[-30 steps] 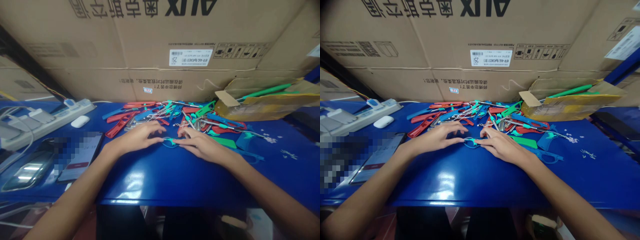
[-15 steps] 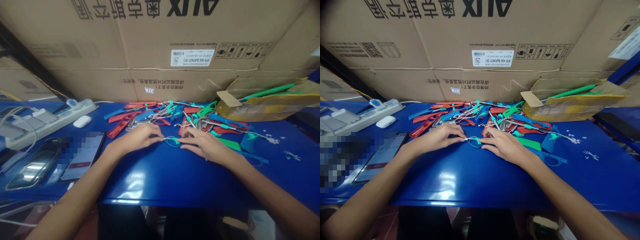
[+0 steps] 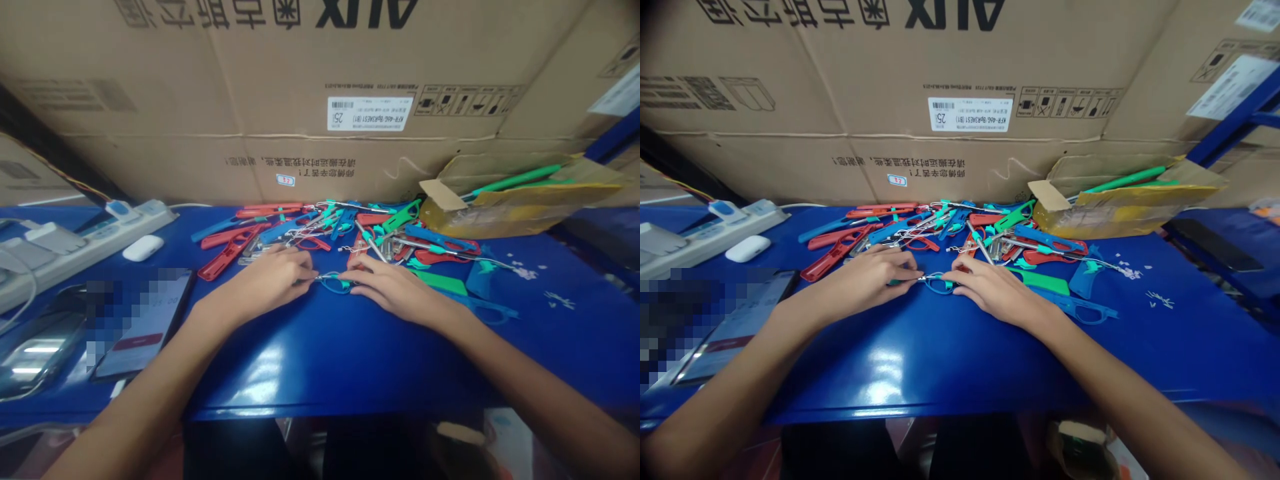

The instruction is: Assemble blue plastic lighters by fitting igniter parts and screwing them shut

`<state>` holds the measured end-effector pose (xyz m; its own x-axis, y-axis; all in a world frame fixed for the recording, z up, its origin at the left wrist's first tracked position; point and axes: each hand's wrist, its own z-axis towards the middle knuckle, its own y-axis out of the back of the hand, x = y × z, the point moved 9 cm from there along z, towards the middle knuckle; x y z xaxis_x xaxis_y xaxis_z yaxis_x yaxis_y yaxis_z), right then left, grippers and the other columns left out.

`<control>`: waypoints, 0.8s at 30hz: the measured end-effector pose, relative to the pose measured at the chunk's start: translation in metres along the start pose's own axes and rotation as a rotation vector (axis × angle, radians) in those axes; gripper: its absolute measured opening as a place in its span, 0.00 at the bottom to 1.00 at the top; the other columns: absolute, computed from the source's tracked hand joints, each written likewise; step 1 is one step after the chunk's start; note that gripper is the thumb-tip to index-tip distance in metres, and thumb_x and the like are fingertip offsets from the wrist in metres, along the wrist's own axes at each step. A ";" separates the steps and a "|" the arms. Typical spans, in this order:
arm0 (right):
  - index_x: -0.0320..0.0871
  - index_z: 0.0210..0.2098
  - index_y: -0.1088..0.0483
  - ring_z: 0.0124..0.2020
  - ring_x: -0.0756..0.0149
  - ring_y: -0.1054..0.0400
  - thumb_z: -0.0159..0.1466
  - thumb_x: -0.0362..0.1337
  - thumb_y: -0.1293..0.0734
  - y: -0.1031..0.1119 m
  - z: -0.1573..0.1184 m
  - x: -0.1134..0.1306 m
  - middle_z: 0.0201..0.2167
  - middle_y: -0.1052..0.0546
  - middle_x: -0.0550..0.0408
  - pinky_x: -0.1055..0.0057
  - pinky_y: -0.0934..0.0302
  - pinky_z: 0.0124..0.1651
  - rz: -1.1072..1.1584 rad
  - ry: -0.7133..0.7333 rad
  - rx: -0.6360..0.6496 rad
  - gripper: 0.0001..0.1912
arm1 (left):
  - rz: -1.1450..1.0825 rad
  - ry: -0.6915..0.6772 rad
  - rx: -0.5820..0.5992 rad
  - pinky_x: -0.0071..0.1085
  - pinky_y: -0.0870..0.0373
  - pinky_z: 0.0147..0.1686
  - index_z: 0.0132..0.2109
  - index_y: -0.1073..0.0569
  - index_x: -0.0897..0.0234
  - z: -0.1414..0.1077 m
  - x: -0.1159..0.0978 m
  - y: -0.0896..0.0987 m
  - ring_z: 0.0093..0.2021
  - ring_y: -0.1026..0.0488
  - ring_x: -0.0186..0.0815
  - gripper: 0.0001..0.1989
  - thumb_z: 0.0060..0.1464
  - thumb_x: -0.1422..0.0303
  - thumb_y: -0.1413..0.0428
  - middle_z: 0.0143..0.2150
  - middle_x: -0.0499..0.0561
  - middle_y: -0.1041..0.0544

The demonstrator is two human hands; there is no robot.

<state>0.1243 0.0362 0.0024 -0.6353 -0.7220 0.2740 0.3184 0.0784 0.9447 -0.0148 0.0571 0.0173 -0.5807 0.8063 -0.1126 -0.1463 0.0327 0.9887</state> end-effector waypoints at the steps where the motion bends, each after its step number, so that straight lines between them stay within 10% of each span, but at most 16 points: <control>1: 0.47 0.64 0.34 0.54 0.59 0.29 0.74 0.40 0.40 -0.001 0.000 0.000 0.57 0.29 0.48 0.62 0.31 0.54 -0.006 -0.003 0.005 0.20 | 0.002 -0.007 -0.002 0.41 0.39 0.50 0.44 0.19 0.60 0.000 -0.001 0.000 0.43 0.27 0.39 0.10 0.67 0.69 0.47 0.43 0.51 0.23; 24: 0.44 0.49 0.25 0.47 0.57 0.27 0.67 0.51 0.32 0.012 0.000 0.005 0.46 0.24 0.49 0.66 0.33 0.39 -0.158 -0.031 -0.116 0.20 | -0.236 -0.017 -0.049 0.34 0.30 0.44 0.46 0.21 0.64 0.007 -0.011 -0.005 0.41 0.27 0.36 0.12 0.69 0.74 0.51 0.41 0.53 0.24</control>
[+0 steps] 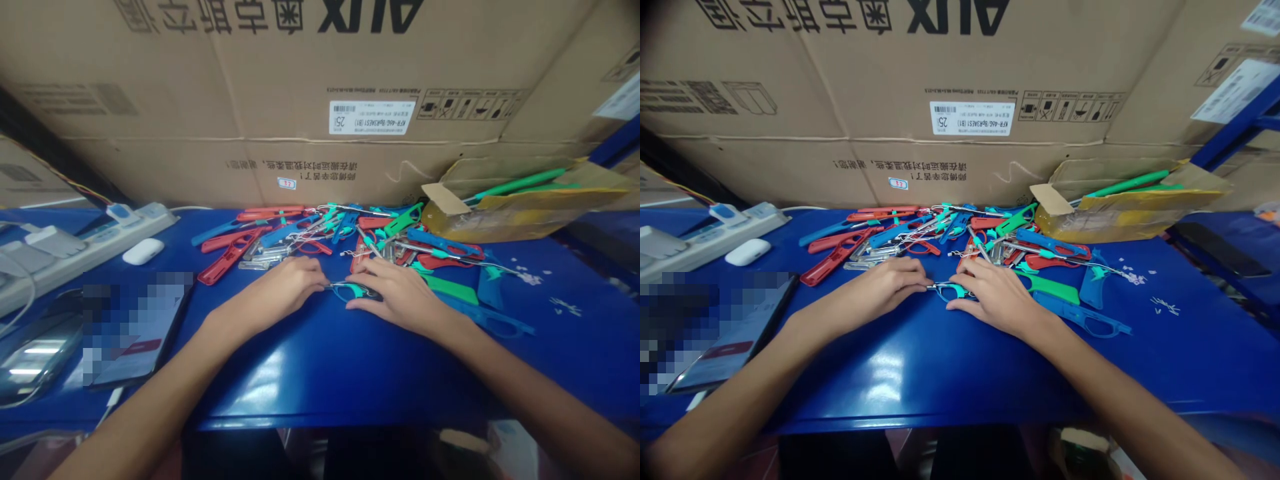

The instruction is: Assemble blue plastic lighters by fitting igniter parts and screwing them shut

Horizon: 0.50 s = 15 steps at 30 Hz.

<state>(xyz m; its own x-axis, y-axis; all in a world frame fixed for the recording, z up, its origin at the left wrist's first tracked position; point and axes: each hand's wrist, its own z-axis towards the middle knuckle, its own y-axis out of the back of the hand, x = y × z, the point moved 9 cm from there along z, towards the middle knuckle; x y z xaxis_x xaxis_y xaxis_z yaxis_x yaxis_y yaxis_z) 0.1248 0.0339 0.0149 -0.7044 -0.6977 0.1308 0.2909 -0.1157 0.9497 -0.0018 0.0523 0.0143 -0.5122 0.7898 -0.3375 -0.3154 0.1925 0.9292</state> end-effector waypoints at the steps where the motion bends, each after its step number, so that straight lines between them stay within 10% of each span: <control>1: 0.44 0.49 0.25 0.48 0.57 0.28 0.66 0.51 0.32 0.000 0.000 0.000 0.48 0.25 0.48 0.66 0.33 0.40 0.024 -0.008 -0.001 0.19 | -0.004 0.003 -0.002 0.34 0.30 0.44 0.46 0.21 0.64 -0.001 0.001 -0.001 0.41 0.27 0.36 0.13 0.69 0.73 0.51 0.42 0.53 0.24; 15: 0.45 0.51 0.24 0.47 0.58 0.25 0.68 0.47 0.32 -0.003 0.000 -0.002 0.49 0.23 0.49 0.66 0.31 0.43 0.019 -0.049 0.047 0.17 | 0.129 0.023 -0.014 0.35 0.29 0.43 0.44 0.20 0.67 0.005 -0.008 -0.002 0.41 0.26 0.37 0.14 0.68 0.74 0.52 0.41 0.56 0.24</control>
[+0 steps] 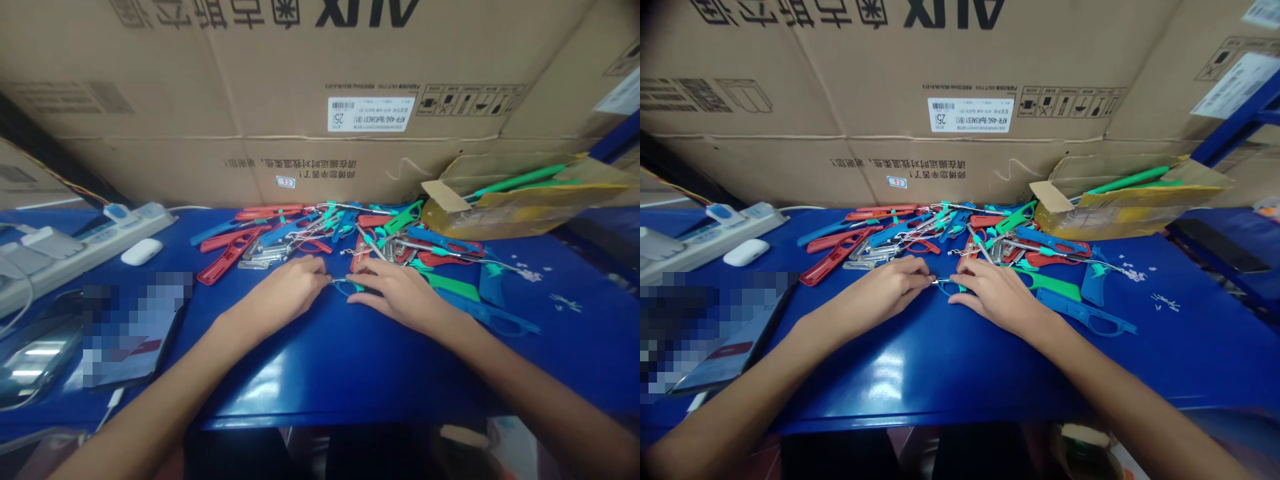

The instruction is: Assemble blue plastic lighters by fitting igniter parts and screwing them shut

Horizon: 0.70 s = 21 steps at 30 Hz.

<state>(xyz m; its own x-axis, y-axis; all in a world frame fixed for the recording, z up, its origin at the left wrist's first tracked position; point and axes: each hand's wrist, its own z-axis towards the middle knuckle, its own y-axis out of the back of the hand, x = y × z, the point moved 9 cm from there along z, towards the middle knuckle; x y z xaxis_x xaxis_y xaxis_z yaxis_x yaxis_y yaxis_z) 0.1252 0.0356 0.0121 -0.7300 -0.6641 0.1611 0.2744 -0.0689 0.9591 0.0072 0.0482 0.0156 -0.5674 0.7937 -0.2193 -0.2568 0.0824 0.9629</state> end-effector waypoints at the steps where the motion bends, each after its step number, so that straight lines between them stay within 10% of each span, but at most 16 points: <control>1: 0.45 0.52 0.25 0.47 0.58 0.25 0.68 0.47 0.32 -0.001 0.000 -0.001 0.49 0.23 0.49 0.66 0.30 0.43 0.007 -0.009 0.008 0.17 | -0.019 -0.006 -0.015 0.35 0.30 0.44 0.44 0.19 0.66 0.001 0.001 0.001 0.41 0.26 0.37 0.14 0.68 0.73 0.50 0.41 0.55 0.23; 21: 0.45 0.39 0.25 0.43 0.64 0.27 0.71 0.38 0.37 0.017 -0.008 -0.016 0.44 0.23 0.53 0.67 0.35 0.46 0.297 -0.009 0.101 0.09 | -0.163 -0.022 0.107 0.37 0.40 0.51 0.40 0.22 0.60 -0.009 0.006 0.003 0.43 0.29 0.37 0.06 0.64 0.64 0.42 0.40 0.47 0.21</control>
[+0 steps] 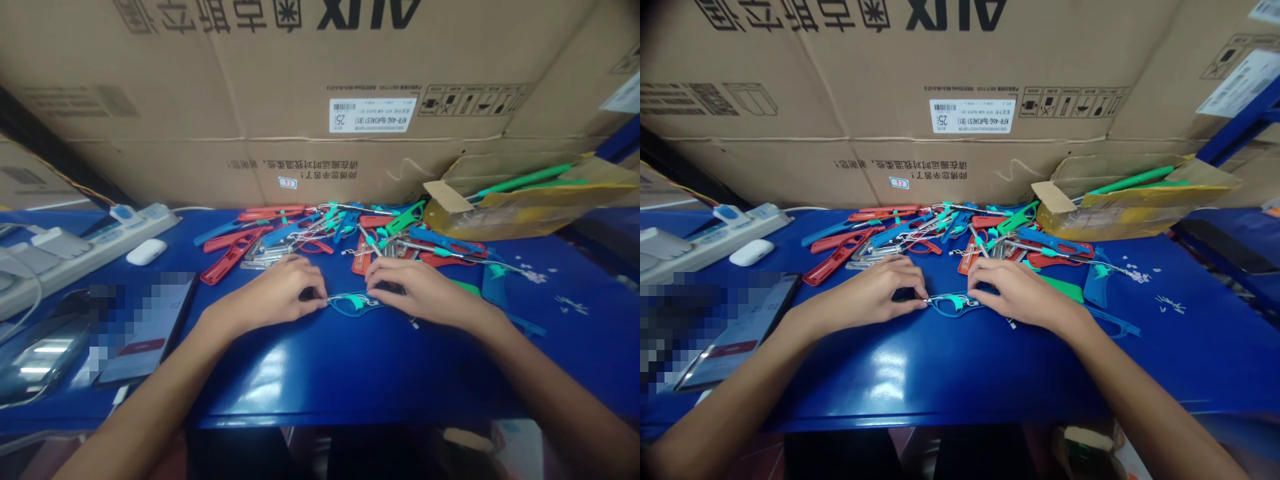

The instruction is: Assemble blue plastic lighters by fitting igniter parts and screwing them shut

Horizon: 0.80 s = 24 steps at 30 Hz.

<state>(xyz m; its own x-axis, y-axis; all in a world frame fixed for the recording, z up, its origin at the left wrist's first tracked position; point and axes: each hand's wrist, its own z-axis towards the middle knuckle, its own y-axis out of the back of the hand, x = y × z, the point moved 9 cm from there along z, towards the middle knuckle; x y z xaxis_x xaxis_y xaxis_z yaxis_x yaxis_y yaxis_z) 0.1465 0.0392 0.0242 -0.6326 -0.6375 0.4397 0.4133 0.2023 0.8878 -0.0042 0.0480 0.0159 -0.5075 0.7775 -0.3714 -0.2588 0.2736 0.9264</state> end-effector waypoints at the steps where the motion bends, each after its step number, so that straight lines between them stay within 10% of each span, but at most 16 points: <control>1: 0.46 0.39 0.25 0.43 0.64 0.27 0.70 0.38 0.36 -0.001 0.000 0.003 0.44 0.23 0.54 0.67 0.35 0.46 0.016 0.009 0.012 0.08 | -0.010 0.000 0.005 0.37 0.40 0.50 0.40 0.22 0.60 -0.001 0.000 0.000 0.43 0.30 0.38 0.06 0.63 0.64 0.42 0.40 0.47 0.21; 24: 0.42 0.40 0.22 0.43 0.60 0.30 0.73 0.35 0.39 -0.030 0.014 0.039 0.41 0.22 0.49 0.66 0.36 0.41 -0.339 0.100 -0.091 0.13 | -0.038 0.002 0.011 0.35 0.40 0.49 0.39 0.24 0.60 -0.001 0.000 -0.001 0.42 0.30 0.36 0.05 0.63 0.65 0.42 0.39 0.46 0.21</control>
<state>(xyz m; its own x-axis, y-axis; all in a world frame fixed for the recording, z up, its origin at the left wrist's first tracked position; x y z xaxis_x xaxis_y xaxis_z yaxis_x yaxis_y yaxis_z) 0.1003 0.0182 0.0167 -0.6783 -0.7276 0.1028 0.2503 -0.0973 0.9633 -0.0044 0.0474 0.0152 -0.4989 0.7655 -0.4063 -0.2687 0.3090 0.9123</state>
